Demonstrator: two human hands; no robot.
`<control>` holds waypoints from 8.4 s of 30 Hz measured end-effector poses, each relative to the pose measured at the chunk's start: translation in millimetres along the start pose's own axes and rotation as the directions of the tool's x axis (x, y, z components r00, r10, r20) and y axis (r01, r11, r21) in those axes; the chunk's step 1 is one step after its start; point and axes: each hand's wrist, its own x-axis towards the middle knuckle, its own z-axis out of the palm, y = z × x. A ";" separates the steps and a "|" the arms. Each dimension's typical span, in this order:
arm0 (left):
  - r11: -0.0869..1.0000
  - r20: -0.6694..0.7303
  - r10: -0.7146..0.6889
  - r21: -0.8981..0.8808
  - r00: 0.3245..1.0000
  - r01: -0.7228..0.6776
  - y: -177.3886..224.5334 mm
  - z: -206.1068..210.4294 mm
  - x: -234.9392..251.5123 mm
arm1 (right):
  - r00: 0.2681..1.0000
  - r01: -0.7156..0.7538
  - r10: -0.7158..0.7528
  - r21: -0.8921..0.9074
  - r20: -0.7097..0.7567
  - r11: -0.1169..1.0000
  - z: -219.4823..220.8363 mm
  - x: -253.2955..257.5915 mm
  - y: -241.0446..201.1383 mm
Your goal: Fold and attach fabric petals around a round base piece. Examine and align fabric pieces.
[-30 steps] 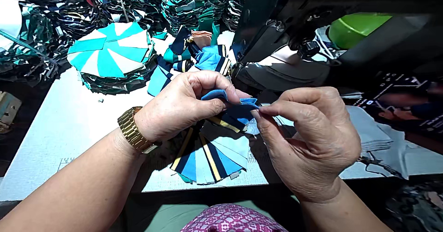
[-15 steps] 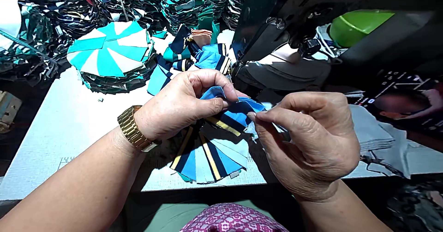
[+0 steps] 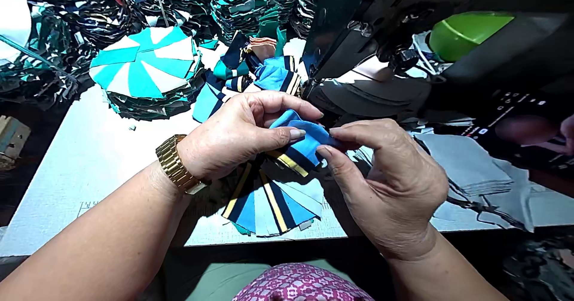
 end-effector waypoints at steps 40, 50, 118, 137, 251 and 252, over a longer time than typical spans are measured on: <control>0.929 0.118 -0.123 0.362 0.985 0.072 18.7 -10.3 -7.9 | 0.912 -0.393 0.408 0.379 0.043 0.838 -12.3 9.9 -11.4; 0.824 0.128 -0.173 0.563 0.977 0.072 15.3 -13.2 -7.5 | 0.874 -0.476 0.440 0.187 0.204 0.859 -12.9 2.3 -6.3; 0.977 -0.112 -0.208 -0.072 0.972 0.201 11.9 -31.4 -5.8 | 0.926 -0.214 0.207 -0.011 0.316 0.977 -30.5 3.7 -2.0; 0.971 -0.145 -0.223 0.059 0.964 0.233 8.9 -26.7 -2.4 | 0.868 -0.176 0.267 -0.244 0.419 0.954 -120.6 -30.9 33.6; 0.963 0.250 -0.071 0.270 0.966 0.001 7.3 -18.9 -5.3 | 0.986 -0.169 0.158 0.335 0.060 0.927 -19.8 39.2 -25.6; 0.952 0.256 -0.087 0.305 0.963 0.005 8.6 -20.9 -5.2 | 0.979 -0.202 0.192 0.322 0.064 0.925 -20.1 33.7 -23.7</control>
